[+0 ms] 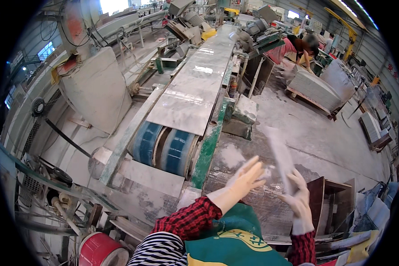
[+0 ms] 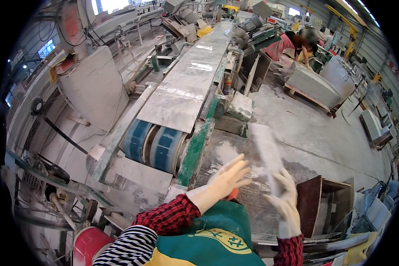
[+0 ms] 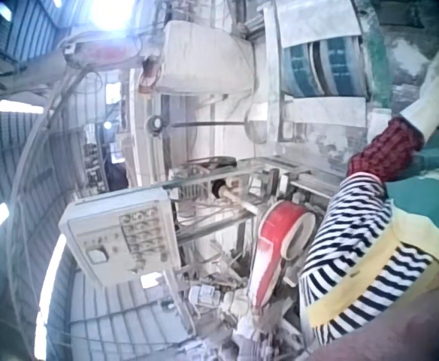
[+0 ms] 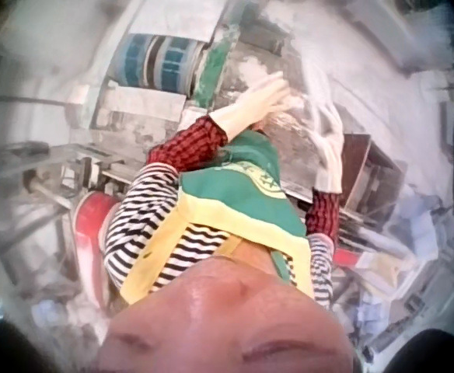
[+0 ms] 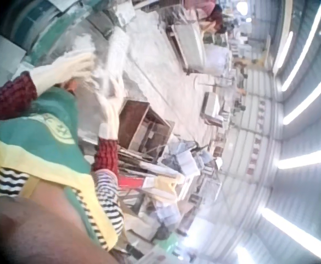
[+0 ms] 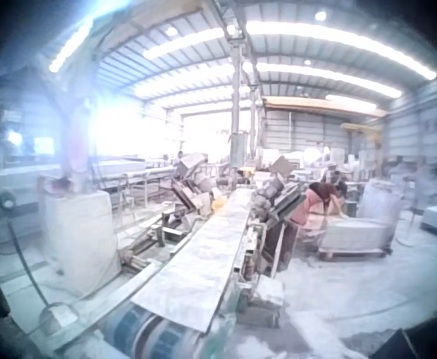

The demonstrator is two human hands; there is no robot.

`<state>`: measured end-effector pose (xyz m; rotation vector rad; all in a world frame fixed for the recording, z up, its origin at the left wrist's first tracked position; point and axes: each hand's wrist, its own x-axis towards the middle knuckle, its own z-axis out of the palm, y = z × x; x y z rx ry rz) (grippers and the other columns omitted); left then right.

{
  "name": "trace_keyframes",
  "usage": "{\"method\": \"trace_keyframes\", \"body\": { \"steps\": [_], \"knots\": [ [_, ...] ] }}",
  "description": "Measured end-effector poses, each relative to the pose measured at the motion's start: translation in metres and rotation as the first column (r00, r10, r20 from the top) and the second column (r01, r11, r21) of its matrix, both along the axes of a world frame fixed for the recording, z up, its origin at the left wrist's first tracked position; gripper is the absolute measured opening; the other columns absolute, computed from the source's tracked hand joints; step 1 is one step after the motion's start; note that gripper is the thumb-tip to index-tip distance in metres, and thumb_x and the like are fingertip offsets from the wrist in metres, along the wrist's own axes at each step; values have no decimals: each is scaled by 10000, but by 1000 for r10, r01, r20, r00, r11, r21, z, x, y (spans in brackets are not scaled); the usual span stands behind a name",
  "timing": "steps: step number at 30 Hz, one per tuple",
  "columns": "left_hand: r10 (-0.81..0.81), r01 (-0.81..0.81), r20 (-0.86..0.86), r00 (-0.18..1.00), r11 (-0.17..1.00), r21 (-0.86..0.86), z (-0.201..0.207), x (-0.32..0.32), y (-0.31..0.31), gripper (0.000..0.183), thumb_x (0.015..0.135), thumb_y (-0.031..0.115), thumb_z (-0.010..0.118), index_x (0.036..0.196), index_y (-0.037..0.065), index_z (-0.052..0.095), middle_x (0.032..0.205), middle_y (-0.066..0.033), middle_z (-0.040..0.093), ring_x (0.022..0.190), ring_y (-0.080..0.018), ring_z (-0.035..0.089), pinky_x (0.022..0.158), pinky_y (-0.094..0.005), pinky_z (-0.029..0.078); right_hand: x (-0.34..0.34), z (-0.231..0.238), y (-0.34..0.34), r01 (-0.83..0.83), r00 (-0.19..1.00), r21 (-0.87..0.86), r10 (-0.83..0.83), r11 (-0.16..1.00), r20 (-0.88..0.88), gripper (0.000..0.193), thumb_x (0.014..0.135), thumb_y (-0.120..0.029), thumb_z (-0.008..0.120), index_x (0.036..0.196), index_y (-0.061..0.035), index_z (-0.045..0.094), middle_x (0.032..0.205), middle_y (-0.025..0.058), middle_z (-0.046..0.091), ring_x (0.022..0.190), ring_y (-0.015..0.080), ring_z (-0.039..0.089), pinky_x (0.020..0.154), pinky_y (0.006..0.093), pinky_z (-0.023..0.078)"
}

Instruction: The person repeatedly picks up rectangular stone slabs from a conveyor belt and places them into a wooden crate. The person handles the slabs one at a time, moving them from the moving belt to the stationary crate.

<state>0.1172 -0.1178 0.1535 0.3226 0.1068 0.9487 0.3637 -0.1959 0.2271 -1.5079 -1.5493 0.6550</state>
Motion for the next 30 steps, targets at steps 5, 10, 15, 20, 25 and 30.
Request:
{"method": "trace_keyframes", "body": {
  "steps": [5, 10, 15, 20, 25, 30],
  "knots": [
    [507, -526, -268, 820, 851, 1, 25, -67, 5, 432, 1055, 157, 570, 1455, 29, 469, 1438, -177, 573, 1306, -345, 584, 1085, -550, 501, -140, 60, 69, -491, 721, -12, 414, 871, 556, 728, 585, -222, 962, 1254, -162, 683, 1444, 133, 571, 1346, 375, 529, 1112, 446, 478],
    [670, -733, -402, 624, 681, -1, 23, -154, 10, 407, 1042, 141, 577, 1413, 4, 481, 1372, -196, 601, 1247, -379, 614, 1054, -573, 522, -185, 58, 98, -657, 660, 201, 425, 727, 620, 678, 689, -249, 911, 1287, -123, 618, 1414, 170, 556, 1348, 392, 511, 1124, 467, 456],
    [685, -839, -557, 470, 542, -42, -18, -226, 52, 371, 1039, 67, 501, 1404, 6, 478, 1365, -189, 601, 1235, -383, 629, 1010, -610, 545, -135, 19, 95, -428, 789, 175, 273, 887, 550, 661, 748, -280, 893, 1323, -129, 605, 1498, 219, 511, 1412, 412, 469, 1185, 466, 407],
    [694, -875, -566, 446, 470, -114, -57, -260, 93, 349, 1049, 33, 446, 1395, -6, 466, 1392, -214, 581, 1280, -420, 600, 1036, -638, 525, -24, -45, 70, -128, 910, 27, 106, 991, 401, 670, 777, -230, 863, 1382, -106, 604, 1531, 229, 508, 1427, 408, 476, 1198, 455, 378],
    [670, -874, -589, 452, 465, -141, -73, -263, 116, 313, 1032, 37, 468, 1339, -26, 468, 1380, -259, 558, 1247, -435, 609, 1031, -638, 527, 52, -85, 8, 157, 964, -105, -129, 982, 233, 593, 845, -171, 830, 1394, -84, 623, 1546, 194, 515, 1443, 331, 482, 1184, 425, 378],
    [608, -877, -667, 431, 456, -150, -63, -264, 123, 316, 1053, 71, 483, 1348, -42, 489, 1406, -213, 577, 1277, -403, 600, 1057, -628, 502, 78, -100, -41, 339, 938, -251, -305, 907, 163, 526, 922, -95, 751, 1421, -30, 597, 1577, 185, 481, 1458, 280, 458, 1210, 377, 324]
  ]
}}
